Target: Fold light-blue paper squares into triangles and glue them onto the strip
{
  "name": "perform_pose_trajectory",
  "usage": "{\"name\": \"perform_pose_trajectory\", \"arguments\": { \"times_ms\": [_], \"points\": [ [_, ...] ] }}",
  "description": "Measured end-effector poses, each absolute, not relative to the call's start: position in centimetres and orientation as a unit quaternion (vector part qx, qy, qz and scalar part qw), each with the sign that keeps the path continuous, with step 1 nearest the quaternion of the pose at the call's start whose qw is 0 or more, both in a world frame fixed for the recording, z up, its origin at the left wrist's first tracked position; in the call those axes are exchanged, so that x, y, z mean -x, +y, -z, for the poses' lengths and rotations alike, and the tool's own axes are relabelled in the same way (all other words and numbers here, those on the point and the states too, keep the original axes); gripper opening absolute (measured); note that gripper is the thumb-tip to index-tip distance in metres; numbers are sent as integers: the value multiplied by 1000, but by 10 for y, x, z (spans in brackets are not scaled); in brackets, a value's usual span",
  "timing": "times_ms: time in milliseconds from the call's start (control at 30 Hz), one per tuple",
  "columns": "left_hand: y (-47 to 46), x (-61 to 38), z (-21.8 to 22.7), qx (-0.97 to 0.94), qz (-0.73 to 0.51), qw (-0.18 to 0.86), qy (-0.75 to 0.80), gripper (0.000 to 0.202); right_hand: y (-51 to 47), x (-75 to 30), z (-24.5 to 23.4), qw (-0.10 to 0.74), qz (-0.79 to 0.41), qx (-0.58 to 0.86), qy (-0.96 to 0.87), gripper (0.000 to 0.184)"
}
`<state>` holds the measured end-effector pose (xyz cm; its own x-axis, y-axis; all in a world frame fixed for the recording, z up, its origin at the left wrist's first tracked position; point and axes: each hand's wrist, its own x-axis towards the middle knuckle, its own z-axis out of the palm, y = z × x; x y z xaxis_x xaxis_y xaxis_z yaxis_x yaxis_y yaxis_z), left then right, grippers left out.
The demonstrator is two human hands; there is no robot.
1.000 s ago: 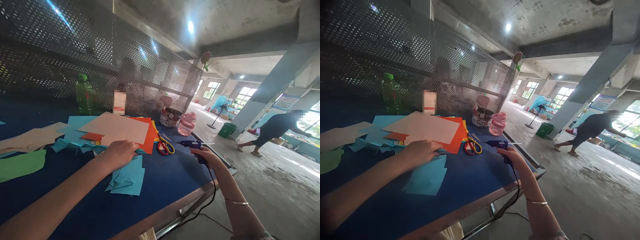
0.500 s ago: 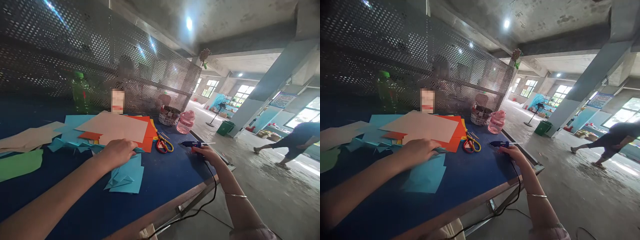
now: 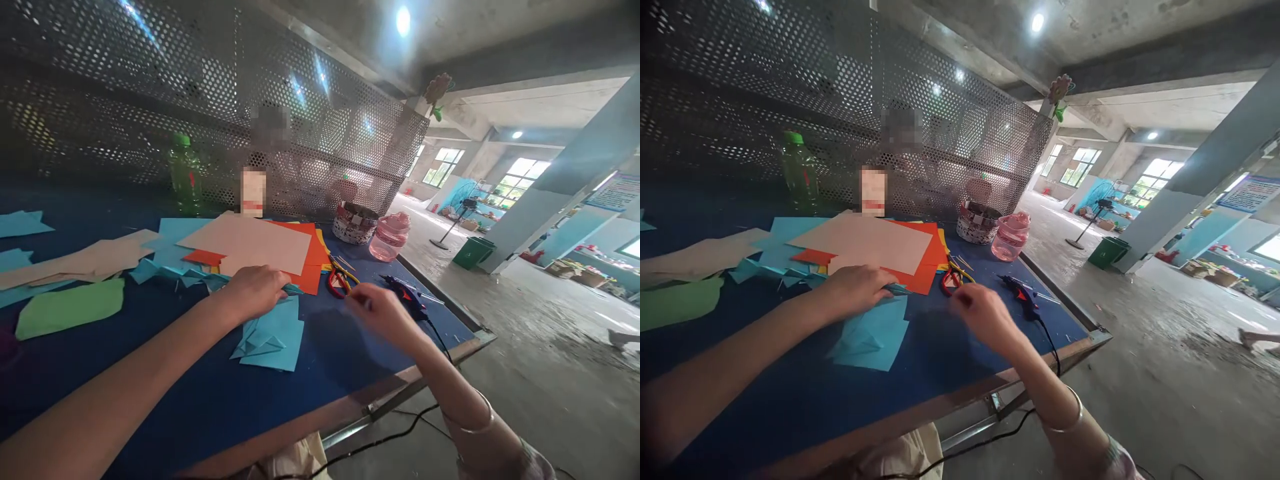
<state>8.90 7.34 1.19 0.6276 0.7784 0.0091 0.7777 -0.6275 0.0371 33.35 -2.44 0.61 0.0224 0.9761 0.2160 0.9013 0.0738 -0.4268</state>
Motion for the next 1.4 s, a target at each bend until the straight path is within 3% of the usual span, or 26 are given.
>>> {"name": "perform_pose_trajectory", "arguments": {
  "times_ms": [133,300,467,800,867,1033,1400],
  "points": [
    [73,-89,-12,-903,-14,13,430,20,-17,-272,1,191,-136,535,-812,19],
    [73,-89,-13,-901,-14,8,434,22,-12,-234,-1,83,-116,542,-828,38],
    [73,-88,-10,-899,-14,2,437,21,-9,-222,3,62,-120,535,-834,40],
    [76,-85,-15,-898,-18,4,440,20,2,-248,1,166,-218,362,-891,9],
    [77,-84,-14,-897,-19,8,441,20,8,-264,-6,226,-194,362,-883,4],
    [80,-81,-12,-894,-19,20,447,21,26,-294,-4,349,-56,448,-821,25],
    [83,-77,-20,-893,-14,25,448,23,35,-297,10,361,-85,466,-803,22]
  ]
}}
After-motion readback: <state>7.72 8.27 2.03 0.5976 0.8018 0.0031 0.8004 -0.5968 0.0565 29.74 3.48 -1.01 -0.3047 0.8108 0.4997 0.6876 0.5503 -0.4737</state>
